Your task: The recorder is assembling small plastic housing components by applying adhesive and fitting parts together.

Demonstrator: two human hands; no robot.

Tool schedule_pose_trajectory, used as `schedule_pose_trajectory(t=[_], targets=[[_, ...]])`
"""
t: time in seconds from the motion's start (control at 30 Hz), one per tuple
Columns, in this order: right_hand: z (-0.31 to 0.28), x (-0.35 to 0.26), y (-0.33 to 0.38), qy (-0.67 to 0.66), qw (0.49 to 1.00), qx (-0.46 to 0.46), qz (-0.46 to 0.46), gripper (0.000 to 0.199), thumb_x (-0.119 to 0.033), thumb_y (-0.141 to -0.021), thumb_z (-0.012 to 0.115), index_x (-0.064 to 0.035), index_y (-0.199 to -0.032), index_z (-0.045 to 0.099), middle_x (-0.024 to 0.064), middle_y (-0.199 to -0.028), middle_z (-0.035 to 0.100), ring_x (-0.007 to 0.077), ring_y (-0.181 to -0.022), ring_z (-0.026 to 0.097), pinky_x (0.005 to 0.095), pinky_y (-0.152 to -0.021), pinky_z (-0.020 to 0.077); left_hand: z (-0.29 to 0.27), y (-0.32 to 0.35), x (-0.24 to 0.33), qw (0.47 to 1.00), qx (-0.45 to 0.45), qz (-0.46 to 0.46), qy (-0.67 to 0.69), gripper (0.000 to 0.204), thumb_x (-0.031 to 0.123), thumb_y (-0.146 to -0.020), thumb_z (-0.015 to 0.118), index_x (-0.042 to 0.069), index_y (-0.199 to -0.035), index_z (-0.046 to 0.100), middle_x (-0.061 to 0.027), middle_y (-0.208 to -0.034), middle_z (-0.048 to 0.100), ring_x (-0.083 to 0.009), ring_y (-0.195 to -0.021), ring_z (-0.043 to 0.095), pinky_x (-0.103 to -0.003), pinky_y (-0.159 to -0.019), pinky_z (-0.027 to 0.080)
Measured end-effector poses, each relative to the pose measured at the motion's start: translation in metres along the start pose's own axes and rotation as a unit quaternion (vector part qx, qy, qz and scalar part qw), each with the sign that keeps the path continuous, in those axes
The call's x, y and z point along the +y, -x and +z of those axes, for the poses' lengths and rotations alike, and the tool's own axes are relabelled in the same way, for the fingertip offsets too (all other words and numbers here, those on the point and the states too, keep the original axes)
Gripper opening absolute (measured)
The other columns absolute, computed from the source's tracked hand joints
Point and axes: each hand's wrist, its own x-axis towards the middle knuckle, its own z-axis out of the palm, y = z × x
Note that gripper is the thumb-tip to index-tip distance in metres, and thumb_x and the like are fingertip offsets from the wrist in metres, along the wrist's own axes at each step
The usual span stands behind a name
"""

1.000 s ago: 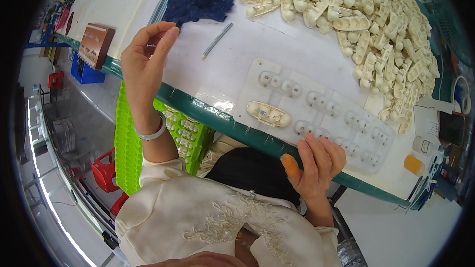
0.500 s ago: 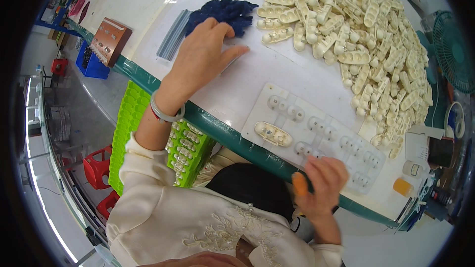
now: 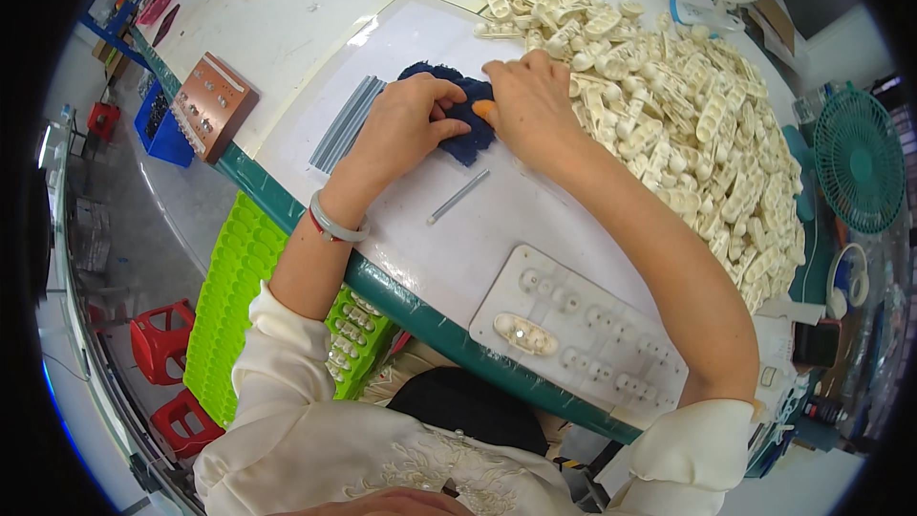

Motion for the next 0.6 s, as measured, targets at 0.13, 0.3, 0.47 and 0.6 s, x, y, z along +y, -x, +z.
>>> schedule_pose_trajectory(t=[0.13,0.3,0.47,0.6], targets=[[-0.003,-0.001,-0.011,-0.133,0.983,-0.06,0.115,0.022,-0.008,-0.076,0.063,0.001,-0.096,0.061,0.0094,-0.083,0.063,0.02,-0.079,0.058,0.033,-0.078,0.0442,-0.006,0.005,-0.002,1.0,0.019,0.02,-0.01,0.026,0.007,-0.064,0.073,0.001,-0.087,0.064,-0.0111,-0.076,0.06,-0.0221,-0.068,0.061,-0.031,-0.063,0.048],[-0.029,-0.004,-0.009,-0.369,0.904,-0.097,0.191,0.019,-0.002,-0.079,0.056,0.0039,-0.098,0.058,0.0059,-0.085,0.062,0.0094,-0.073,0.057,0.0215,-0.068,0.047,-0.023,0.006,0.008,0.998,0.058,0.021,0.03,0.019,0.009,-0.067,0.071,0.001,-0.083,0.064,-0.0109,-0.075,0.06,-0.0222,-0.063,0.06,-0.029,-0.06,0.047],[-0.038,-0.015,-0.005,-0.477,0.814,-0.105,0.314,0.024,-0.005,-0.085,0.05,0.0013,-0.107,0.051,0.0062,-0.092,0.06,0.0103,-0.077,0.058,0.0216,-0.07,0.0484,-0.027,0.009,0.015,0.996,0.058,0.018,0.058,0.013,0.009,-0.069,0.07,0.0,-0.077,0.064,-0.0107,-0.074,0.061,-0.0216,-0.061,0.06,-0.028,-0.057,0.047],[-0.036,-0.015,0.0,-0.522,0.786,-0.12,0.308,0.025,-0.006,-0.086,0.049,0.0003,-0.11,0.049,0.0062,-0.094,0.06,0.0103,-0.081,0.058,0.0218,-0.072,0.0492,-0.026,0.011,0.017,0.997,0.057,0.015,0.044,0.012,0.009,-0.069,0.07,0.001,-0.076,0.065,-0.0104,-0.07,0.061,-0.0216,-0.058,0.059,-0.028,-0.055,0.046]])
